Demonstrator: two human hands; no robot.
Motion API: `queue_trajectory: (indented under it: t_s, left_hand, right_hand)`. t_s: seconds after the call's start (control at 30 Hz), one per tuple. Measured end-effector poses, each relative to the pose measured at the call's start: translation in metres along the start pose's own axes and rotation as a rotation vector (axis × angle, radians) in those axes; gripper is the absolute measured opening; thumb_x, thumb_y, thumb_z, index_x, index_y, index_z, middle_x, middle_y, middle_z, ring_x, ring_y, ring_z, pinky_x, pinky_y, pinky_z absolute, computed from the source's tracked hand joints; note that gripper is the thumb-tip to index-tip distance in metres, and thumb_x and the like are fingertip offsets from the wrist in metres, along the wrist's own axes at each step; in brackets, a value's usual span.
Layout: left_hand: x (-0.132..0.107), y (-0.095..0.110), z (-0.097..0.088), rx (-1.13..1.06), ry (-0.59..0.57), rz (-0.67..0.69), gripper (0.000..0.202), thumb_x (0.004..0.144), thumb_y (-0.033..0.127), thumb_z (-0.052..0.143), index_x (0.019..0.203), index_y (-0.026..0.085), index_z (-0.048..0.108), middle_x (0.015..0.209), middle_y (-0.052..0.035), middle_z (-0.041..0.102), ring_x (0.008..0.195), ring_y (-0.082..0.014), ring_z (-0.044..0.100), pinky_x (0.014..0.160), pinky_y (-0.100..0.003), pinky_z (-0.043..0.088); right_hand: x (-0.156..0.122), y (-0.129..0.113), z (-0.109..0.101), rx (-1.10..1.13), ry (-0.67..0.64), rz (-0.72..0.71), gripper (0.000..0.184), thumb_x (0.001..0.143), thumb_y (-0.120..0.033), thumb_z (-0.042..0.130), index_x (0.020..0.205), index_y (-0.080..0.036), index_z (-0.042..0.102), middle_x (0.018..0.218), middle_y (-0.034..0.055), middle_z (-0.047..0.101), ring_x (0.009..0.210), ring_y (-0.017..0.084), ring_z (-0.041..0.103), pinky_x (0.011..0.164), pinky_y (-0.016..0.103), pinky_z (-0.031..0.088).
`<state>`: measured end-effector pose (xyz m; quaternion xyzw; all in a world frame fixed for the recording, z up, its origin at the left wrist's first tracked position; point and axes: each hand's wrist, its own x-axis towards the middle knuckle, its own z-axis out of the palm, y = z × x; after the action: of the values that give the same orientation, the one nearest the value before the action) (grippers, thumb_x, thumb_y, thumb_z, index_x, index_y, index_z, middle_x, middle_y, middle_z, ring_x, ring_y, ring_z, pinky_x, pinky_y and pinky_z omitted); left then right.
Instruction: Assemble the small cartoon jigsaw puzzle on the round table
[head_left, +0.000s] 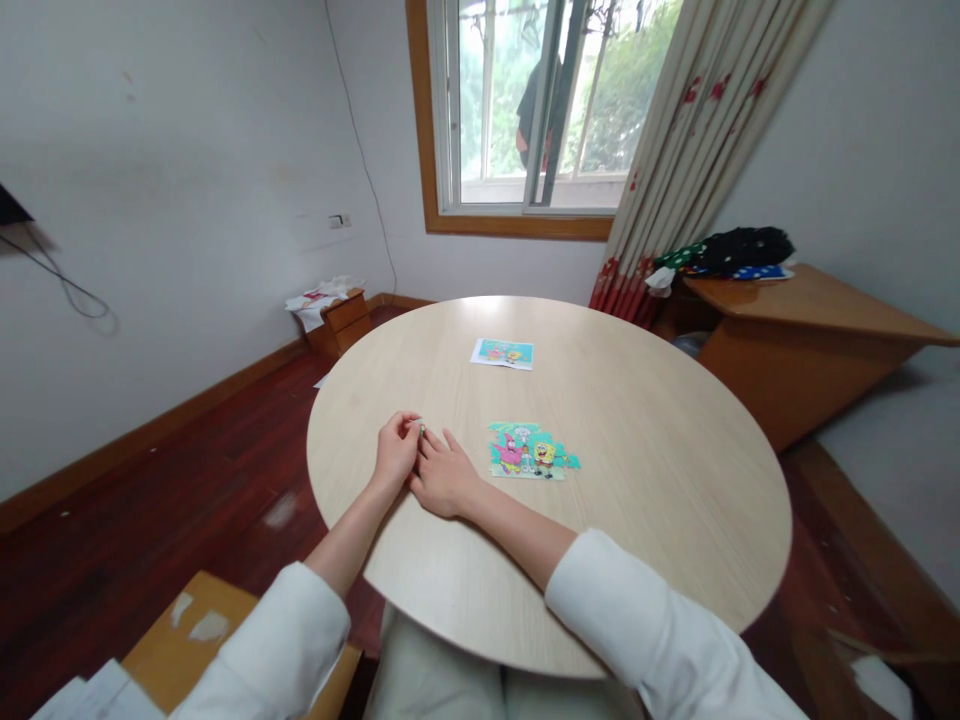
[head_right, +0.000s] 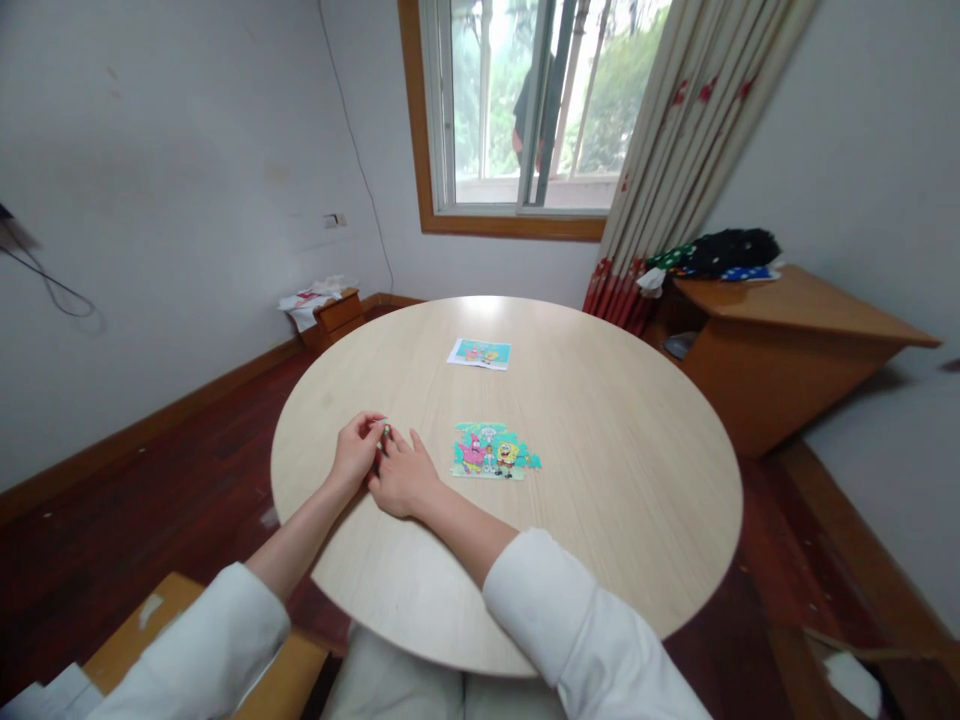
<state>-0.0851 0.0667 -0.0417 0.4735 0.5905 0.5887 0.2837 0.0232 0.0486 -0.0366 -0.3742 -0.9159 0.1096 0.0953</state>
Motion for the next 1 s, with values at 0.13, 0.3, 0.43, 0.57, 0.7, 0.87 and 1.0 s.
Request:
queue_trajectory:
  t_s: [0.13,0.3,0.43,0.57,0.7,0.87,1.0]
  left_hand:
    - [-0.021,0.004,0.006,-0.01,-0.027,0.006,0.014,0.065,0.025,0.053,0.073,0.015,0.058,0.065,-0.0012,0.059,0.062,-0.014,0.055,0.061,-0.027,0.044]
    - [-0.034,0.005,0.01,-0.079,-0.025,-0.005,0.018,0.064,0.029,0.054,0.075,0.015,0.058,0.064,-0.0008,0.058,0.06,-0.0131,0.053,0.059,-0.026,0.043]
    - [-0.033,0.004,0.007,-0.149,0.046,0.003,0.02,0.061,0.03,0.056,0.074,0.015,0.058,0.062,0.0001,0.056,0.058,-0.0122,0.051,0.057,-0.025,0.042]
    - [-0.029,-0.001,0.003,-0.176,0.122,0.038,0.023,0.06,0.032,0.057,0.075,0.015,0.058,0.066,-0.0004,0.056,0.06,-0.0116,0.051,0.057,-0.024,0.041]
    - [-0.027,-0.005,0.002,-0.252,0.12,-0.007,0.025,0.059,0.033,0.058,0.076,0.016,0.056,0.067,-0.0007,0.056,0.061,-0.012,0.054,0.056,-0.024,0.042]
    - [-0.03,-0.003,0.003,-0.242,0.07,-0.032,0.022,0.06,0.032,0.057,0.076,0.016,0.057,0.066,-0.0002,0.056,0.053,-0.0104,0.053,0.051,-0.023,0.041]
    - [-0.034,0.001,0.004,-0.213,0.047,-0.022,0.021,0.061,0.031,0.057,0.075,0.016,0.058,0.064,0.0002,0.055,0.052,-0.0103,0.052,0.05,-0.023,0.04]
  right_hand:
    - [-0.03,-0.005,-0.001,0.018,0.0,0.037,0.058,0.09,-0.039,0.026,0.139,-0.009,0.029,0.147,0.0146,0.022,0.137,0.025,0.014,0.111,0.048,0.006]
    - [-0.049,-0.011,-0.002,0.137,0.061,0.084,0.055,0.091,-0.035,0.025,0.138,-0.008,0.031,0.145,0.0145,0.027,0.136,0.025,0.018,0.11,0.049,0.006]
    - [-0.044,-0.013,-0.004,0.399,0.22,0.195,0.048,0.091,-0.024,0.019,0.132,-0.01,0.04,0.138,0.0121,0.041,0.129,0.019,0.034,0.108,0.042,0.021]
    - [-0.038,-0.009,-0.003,0.624,0.466,0.18,0.045,0.091,-0.023,0.02,0.112,-0.014,0.058,0.118,0.0088,0.06,0.111,0.013,0.052,0.098,0.029,0.037]
    - [-0.041,0.008,-0.006,0.549,0.565,0.225,0.041,0.09,-0.022,0.024,0.106,-0.015,0.061,0.108,0.0079,0.064,0.103,0.013,0.056,0.093,0.028,0.04]
    - [-0.061,0.045,-0.022,0.028,0.483,0.397,0.041,0.089,-0.027,0.032,0.124,-0.016,0.051,0.138,0.0115,0.04,0.13,0.019,0.031,0.109,0.039,0.012]
    - [-0.074,0.067,-0.027,-0.112,0.194,0.563,0.057,0.089,-0.049,0.027,0.14,-0.024,0.026,0.15,0.0095,0.016,0.138,0.024,0.009,0.108,0.047,0.001]
